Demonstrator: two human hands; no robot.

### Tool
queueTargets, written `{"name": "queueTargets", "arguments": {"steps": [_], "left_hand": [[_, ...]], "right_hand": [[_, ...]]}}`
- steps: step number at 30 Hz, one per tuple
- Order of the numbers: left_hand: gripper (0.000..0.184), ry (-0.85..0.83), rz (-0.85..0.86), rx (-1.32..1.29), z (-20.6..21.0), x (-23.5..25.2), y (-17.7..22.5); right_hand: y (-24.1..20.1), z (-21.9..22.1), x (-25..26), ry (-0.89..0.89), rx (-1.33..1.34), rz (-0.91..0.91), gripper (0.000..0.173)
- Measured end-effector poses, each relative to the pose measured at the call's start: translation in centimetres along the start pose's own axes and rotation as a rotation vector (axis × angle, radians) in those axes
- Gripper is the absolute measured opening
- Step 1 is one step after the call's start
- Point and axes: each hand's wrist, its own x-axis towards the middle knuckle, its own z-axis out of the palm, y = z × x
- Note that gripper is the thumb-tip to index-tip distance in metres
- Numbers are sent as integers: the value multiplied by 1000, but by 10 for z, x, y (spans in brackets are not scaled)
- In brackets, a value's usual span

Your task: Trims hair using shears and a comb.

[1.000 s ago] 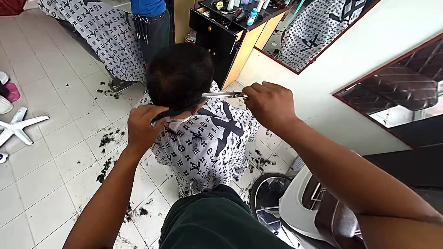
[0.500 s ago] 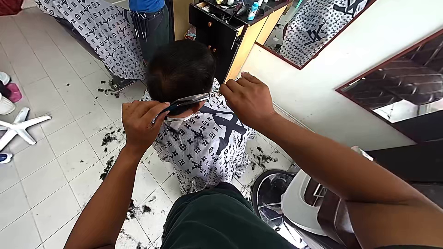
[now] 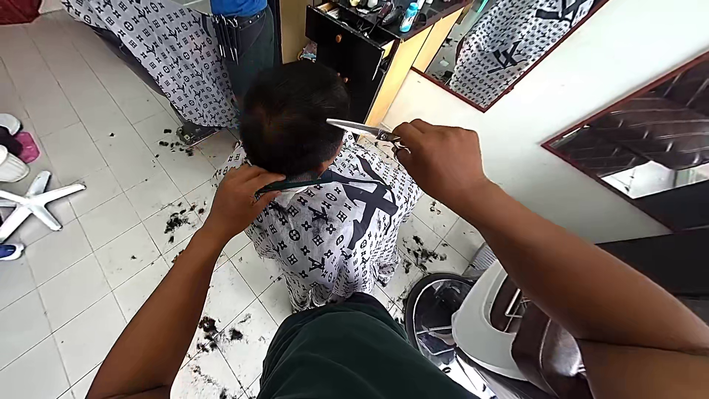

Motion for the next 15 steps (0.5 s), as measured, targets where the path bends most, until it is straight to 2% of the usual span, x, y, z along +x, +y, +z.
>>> {"name": "queueTargets", "arguments": {"steps": [4,9,15], "left_hand": [[22,161,-72,36,-12,7,11],[28,257,-123,-27,-25,21,25],[22,358,-7,110,-31,31,33]], "right_hand": [[7,-3,9,-18,-32,-122,11],[14,-19,23,-26,-112,-258,20],[8,-24,34,-37,-162,-301,19]]}}
